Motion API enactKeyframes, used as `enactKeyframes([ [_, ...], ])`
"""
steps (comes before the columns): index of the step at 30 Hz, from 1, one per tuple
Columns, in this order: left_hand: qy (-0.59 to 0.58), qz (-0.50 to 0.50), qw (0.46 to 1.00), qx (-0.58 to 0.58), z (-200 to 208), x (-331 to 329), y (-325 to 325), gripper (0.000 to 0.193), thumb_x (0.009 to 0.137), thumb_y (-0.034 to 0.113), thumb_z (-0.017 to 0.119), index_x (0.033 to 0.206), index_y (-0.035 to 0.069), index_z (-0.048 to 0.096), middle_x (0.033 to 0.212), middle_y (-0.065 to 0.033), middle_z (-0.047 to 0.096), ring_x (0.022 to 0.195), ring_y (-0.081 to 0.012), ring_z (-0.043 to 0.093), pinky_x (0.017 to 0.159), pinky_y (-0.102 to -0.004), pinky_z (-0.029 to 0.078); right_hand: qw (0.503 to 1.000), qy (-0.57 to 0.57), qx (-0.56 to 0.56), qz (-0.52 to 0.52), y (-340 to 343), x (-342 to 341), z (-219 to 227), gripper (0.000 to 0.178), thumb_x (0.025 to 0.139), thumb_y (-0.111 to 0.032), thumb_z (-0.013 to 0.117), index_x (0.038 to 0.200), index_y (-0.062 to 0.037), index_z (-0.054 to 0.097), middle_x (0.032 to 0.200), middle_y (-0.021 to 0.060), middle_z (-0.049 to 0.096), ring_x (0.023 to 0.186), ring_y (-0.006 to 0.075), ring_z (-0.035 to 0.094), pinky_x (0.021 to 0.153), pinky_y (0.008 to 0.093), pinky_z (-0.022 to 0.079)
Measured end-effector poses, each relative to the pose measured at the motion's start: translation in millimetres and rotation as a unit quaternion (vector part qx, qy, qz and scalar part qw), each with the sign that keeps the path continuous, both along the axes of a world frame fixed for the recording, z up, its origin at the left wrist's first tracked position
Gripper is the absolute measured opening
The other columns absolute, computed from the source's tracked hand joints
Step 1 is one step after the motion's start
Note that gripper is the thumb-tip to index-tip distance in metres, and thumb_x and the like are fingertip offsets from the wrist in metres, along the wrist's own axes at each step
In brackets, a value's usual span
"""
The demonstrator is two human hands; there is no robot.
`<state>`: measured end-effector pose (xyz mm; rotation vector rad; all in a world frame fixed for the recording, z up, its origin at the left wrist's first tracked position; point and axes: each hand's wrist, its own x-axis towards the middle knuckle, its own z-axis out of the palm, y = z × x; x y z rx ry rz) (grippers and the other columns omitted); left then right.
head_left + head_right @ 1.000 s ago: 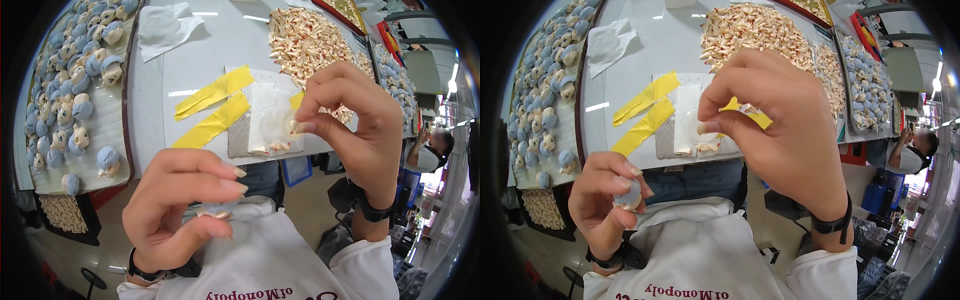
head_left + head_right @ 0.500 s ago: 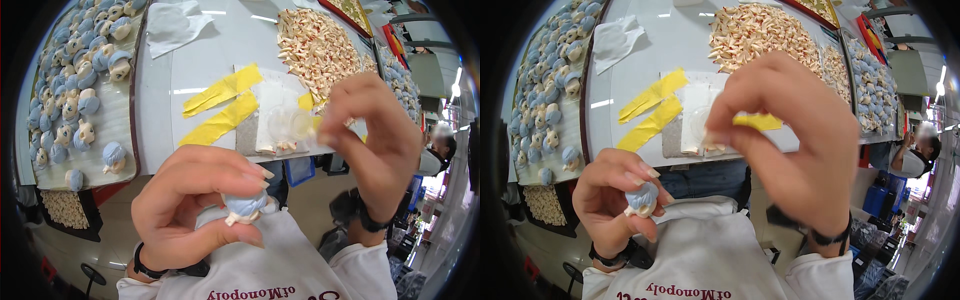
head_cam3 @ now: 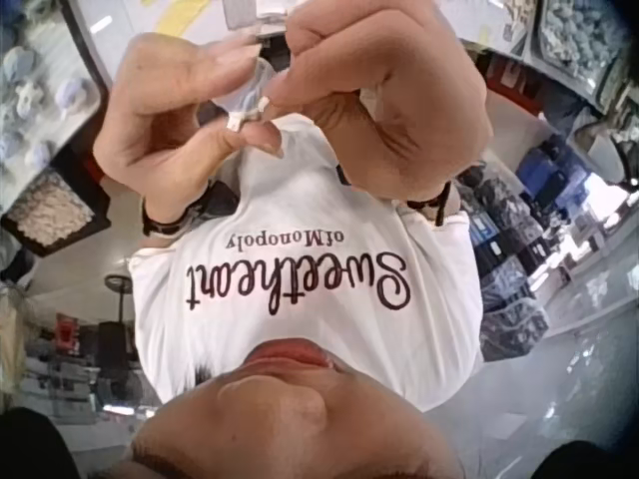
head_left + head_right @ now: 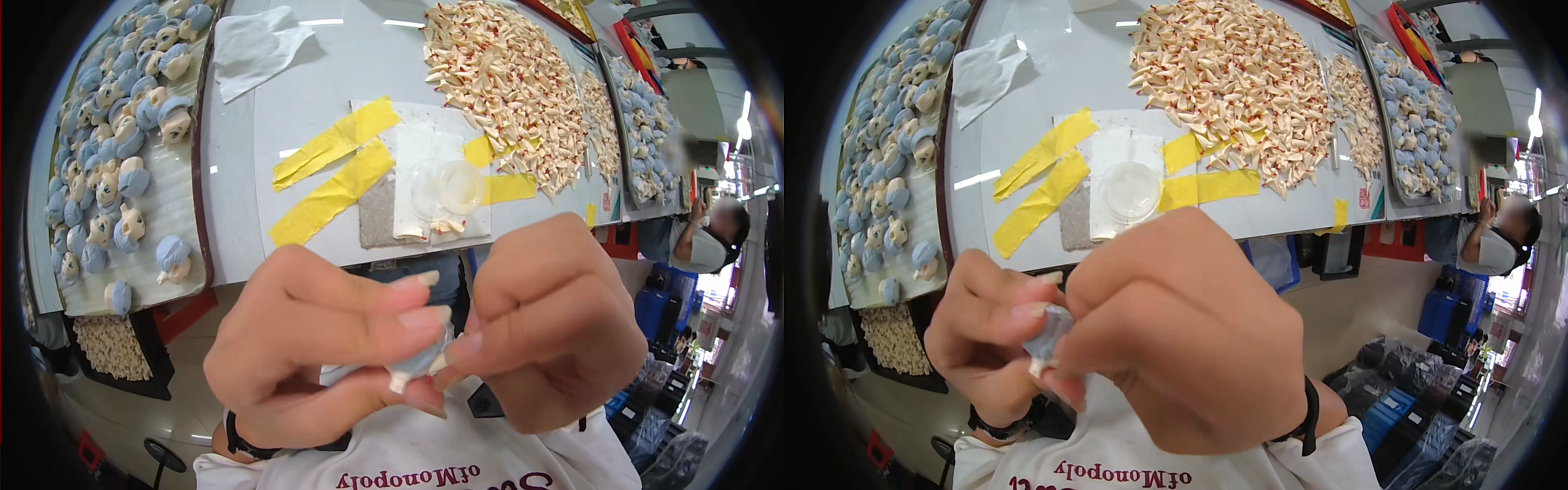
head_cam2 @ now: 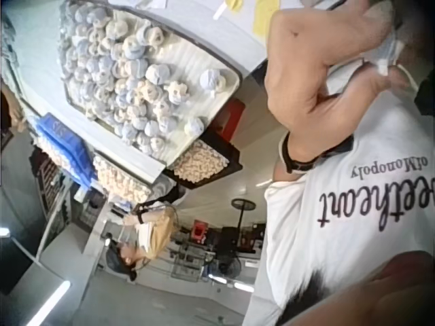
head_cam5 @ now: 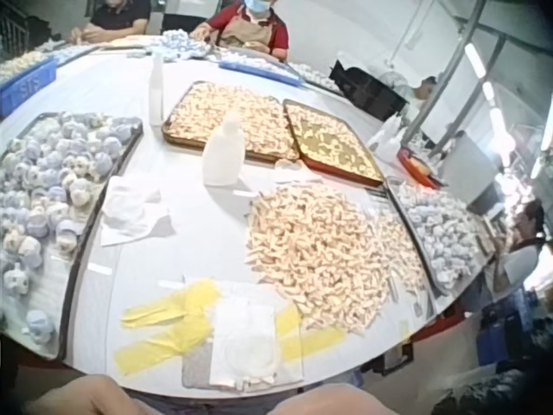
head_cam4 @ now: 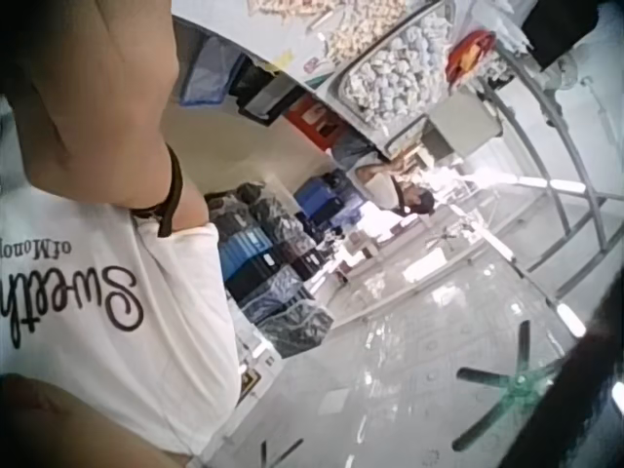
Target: Assembling small toy figurine heads by attaching hair pieces and facial components.
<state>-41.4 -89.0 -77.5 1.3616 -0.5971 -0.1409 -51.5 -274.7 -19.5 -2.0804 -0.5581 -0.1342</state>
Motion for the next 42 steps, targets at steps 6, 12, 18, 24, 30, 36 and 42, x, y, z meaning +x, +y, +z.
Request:
enactKeyframes([
  [6,0.002,0.060,0.998,0.013,6,-11,-3,0.030,0.063,-0.007,0.071,0.091,0.000,0.061,0.093,-0.0162,0.055,0.083,-0.0201,0.060,0.073,-0.0263,0.048,0.999,-0.013,0.044,0.009,6,0,-7,0.022,0.060,0.013,0.064,0.068,-0.0048,0.053,0.068,0.0077,0.055,0.059,0.0142,0.049,0.051,0.0238,0.038],
  [12,-0.027,0.048,0.996,0.071,5,-2,-7,0.036,0.061,0.000,0.078,0.092,-0.001,0.060,0.092,-0.0156,0.057,0.078,-0.0182,0.057,0.071,-0.0266,0.047,0.997,0.030,0.055,-0.041,-1,-1,-16,0.022,0.061,0.003,0.074,0.066,-0.0050,0.055,0.075,0.0096,0.057,0.064,0.0135,0.053,0.054,0.0232,0.040],
  [18,-0.061,0.118,0.988,0.072,19,3,-19,0.037,0.059,0.007,0.079,0.093,0.002,0.065,0.089,-0.0080,0.064,0.076,-0.0181,0.057,0.067,-0.0275,0.047,0.970,0.179,0.141,-0.079,-13,-10,1,0.052,0.062,-0.006,0.080,0.103,-0.0026,0.049,0.098,0.0111,0.057,0.082,0.0147,0.057,0.073,0.0257,0.044],
  [24,-0.216,0.122,0.931,0.269,33,-9,-16,0.036,0.075,0.021,0.069,0.103,0.002,0.056,0.103,-0.0128,0.056,0.089,-0.0235,0.053,0.077,-0.0340,0.042,0.921,0.327,0.207,-0.046,-16,-4,10,0.059,0.068,0.004,0.072,0.117,-0.0019,0.040,0.098,0.0083,0.056,0.091,0.0138,0.057,0.077,0.0263,0.045],
  [30,-0.229,0.293,0.822,0.431,32,11,54,0.045,0.086,0.026,0.058,0.121,0.002,0.044,0.122,-0.0157,0.046,0.117,-0.0285,0.042,0.101,-0.0403,0.029,0.931,-0.012,0.040,-0.362,-145,25,23,0.028,0.078,-0.005,0.058,0.106,-0.0012,0.057,0.094,0.0051,0.058,0.080,0.0093,0.054,0.067,0.0220,0.044],
  [36,-0.132,0.322,0.693,0.632,27,20,80,0.043,0.095,0.037,0.033,0.128,0.012,0.044,0.140,-0.0094,0.030,0.133,-0.0264,0.023,0.107,-0.0436,0.021,0.825,-0.096,-0.179,-0.528,-301,39,22,0.035,0.079,-0.011,0.062,0.113,-0.0039,0.056,0.097,0.0094,0.058,0.080,0.0126,0.056,0.069,0.0255,0.046],
  [42,-0.087,0.262,0.742,0.611,31,15,84,0.029,0.090,0.012,0.044,0.118,0.008,0.052,0.137,-0.0091,0.035,0.129,-0.0271,0.030,0.104,-0.0422,0.028,0.850,-0.098,-0.167,-0.490,-273,27,30,0.030,0.080,-0.010,0.060,0.109,-0.0036,0.058,0.097,0.0083,0.060,0.084,0.0142,0.056,0.073,0.0273,0.046],
])
